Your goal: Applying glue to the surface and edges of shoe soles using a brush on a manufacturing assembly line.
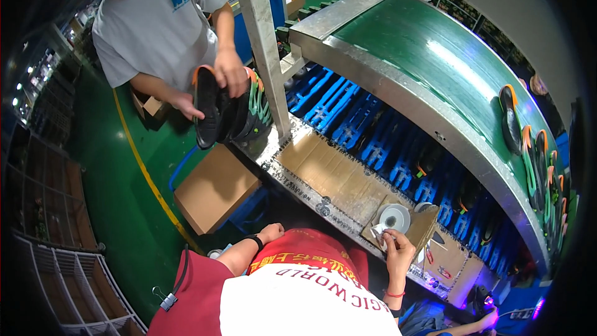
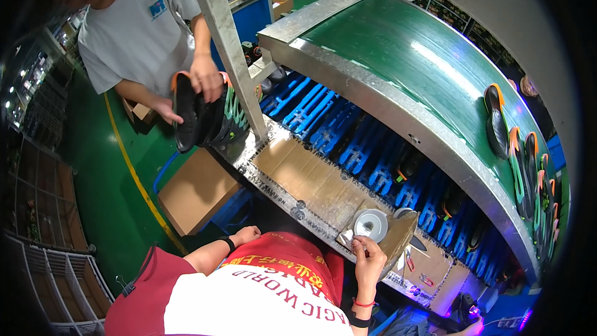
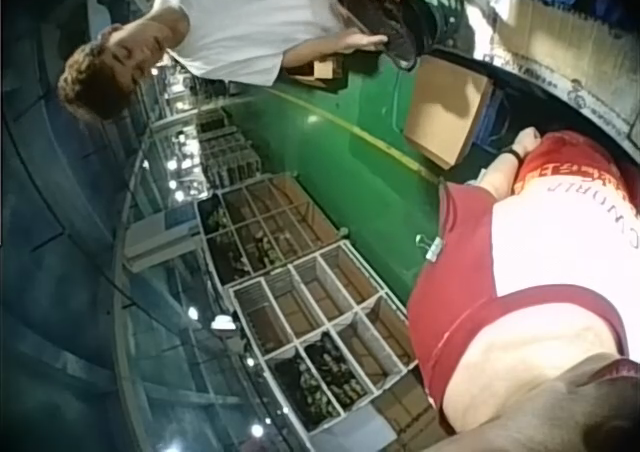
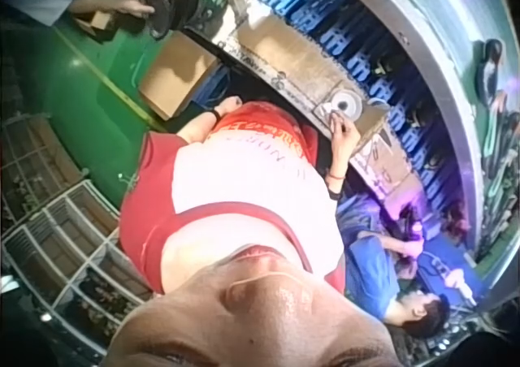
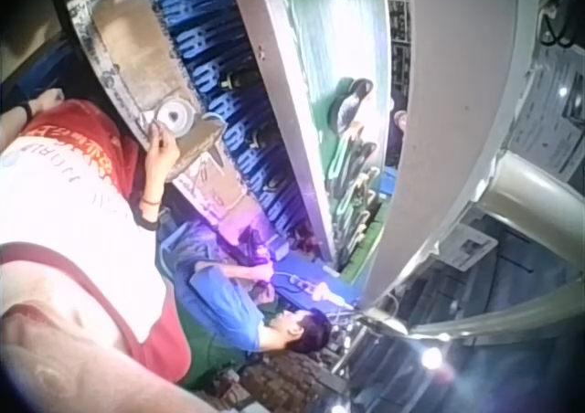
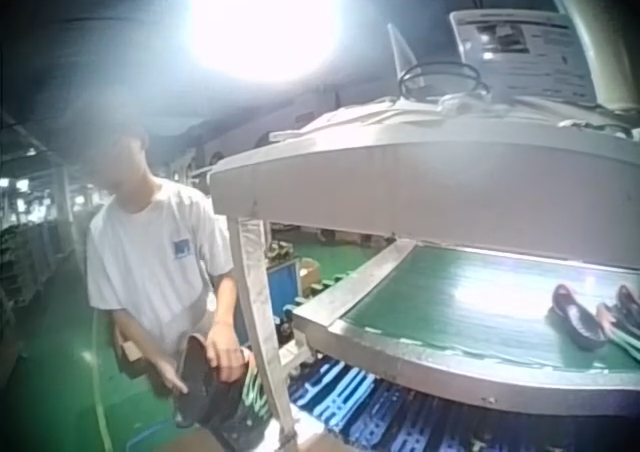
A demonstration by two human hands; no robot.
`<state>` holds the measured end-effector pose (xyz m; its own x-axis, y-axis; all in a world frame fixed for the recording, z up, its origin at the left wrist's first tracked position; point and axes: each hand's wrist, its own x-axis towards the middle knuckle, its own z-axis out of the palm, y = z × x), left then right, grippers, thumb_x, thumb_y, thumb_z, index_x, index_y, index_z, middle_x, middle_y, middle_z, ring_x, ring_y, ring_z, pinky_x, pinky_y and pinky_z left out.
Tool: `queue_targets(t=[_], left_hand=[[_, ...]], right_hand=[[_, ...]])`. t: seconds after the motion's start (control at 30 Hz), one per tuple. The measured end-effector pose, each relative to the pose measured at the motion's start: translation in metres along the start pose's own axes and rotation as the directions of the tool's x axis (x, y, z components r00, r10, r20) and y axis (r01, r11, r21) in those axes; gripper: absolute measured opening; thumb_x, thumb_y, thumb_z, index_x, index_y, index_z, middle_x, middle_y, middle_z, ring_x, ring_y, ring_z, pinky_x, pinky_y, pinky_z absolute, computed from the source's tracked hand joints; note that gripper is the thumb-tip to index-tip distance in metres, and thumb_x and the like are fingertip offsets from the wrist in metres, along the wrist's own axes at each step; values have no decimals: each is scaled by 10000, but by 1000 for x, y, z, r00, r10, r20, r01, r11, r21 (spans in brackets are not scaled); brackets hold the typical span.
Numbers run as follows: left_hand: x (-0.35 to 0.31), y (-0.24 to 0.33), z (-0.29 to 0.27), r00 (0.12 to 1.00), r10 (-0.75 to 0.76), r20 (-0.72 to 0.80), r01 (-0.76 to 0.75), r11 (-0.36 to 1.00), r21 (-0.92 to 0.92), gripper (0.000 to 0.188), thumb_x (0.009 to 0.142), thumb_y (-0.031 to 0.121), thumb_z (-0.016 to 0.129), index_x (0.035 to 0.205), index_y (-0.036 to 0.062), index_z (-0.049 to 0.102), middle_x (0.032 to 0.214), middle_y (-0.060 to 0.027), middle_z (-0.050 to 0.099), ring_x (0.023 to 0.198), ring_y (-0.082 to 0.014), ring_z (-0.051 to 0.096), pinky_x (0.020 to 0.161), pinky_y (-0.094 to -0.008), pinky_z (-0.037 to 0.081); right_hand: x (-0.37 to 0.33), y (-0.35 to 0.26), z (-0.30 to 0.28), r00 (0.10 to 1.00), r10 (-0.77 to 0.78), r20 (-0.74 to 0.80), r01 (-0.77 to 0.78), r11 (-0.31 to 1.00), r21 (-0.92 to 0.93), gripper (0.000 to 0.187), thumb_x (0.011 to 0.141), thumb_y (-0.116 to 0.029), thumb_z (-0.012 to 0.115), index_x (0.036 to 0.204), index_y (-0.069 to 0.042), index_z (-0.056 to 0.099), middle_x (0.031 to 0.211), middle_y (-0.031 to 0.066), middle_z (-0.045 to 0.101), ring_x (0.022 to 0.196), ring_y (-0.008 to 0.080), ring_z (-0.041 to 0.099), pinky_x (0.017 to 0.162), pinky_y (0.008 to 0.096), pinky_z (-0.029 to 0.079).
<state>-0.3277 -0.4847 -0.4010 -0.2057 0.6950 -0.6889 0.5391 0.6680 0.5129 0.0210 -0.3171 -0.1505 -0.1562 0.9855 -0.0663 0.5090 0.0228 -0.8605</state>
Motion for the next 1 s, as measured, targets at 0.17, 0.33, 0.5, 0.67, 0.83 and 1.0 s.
queue_targets(t=[0.17,0.33,0.5,0.67,0.83,1.0], left_hand=[[-3,1,-3,1000,28,10,-29,998,61,286,887,266,596,1049,43,670,1023,-171,697,977,-307,668,872,-384,515],[-6,0,-4,1000,5,-8,-5,1000,5,274,843,261,606,1008,57,683,1025,-179,694,1002,-335,655,899,-401,502],[-8,-2,-4,1000,-27,-6,27,1000,-10,271,843,259,610,1010,57,680,1020,-174,695,1001,-331,655,898,-399,502],[-8,-5,-5,1000,-19,-5,19,1000,-7,272,841,264,616,1007,59,682,1023,-171,696,1000,-328,656,897,-398,503],[-5,-10,-6,1000,-4,1,4,1000,0,274,839,267,618,1009,64,686,1023,-168,697,998,-326,657,896,-397,503],[-3,-12,-8,1000,-20,2,20,1000,-11,276,840,271,619,1010,65,690,1021,-168,698,994,-326,659,892,-398,506]], right_hand=[[2,1,3,999,-30,-12,30,1000,9,76,835,-13,684,901,1,721,845,108,713,688,151,667,601,261,500],[1,-3,3,1000,-24,0,24,1000,6,75,833,-10,684,898,1,721,848,108,713,697,153,667,608,265,503],[1,-8,3,1000,-28,11,28,1000,-9,75,838,-12,683,900,2,723,845,105,712,681,142,662,597,260,499],[0,-10,6,1000,-20,13,20,1000,6,74,849,-14,677,903,13,719,837,99,710,659,127,655,576,246,493],[-2,-11,9,999,-45,9,45,999,28,77,850,-12,675,909,13,719,831,96,709,660,127,657,572,242,492],[-2,-13,11,999,-34,18,34,999,12,81,847,-13,679,913,7,721,830,94,710,666,128,660,574,243,492]])
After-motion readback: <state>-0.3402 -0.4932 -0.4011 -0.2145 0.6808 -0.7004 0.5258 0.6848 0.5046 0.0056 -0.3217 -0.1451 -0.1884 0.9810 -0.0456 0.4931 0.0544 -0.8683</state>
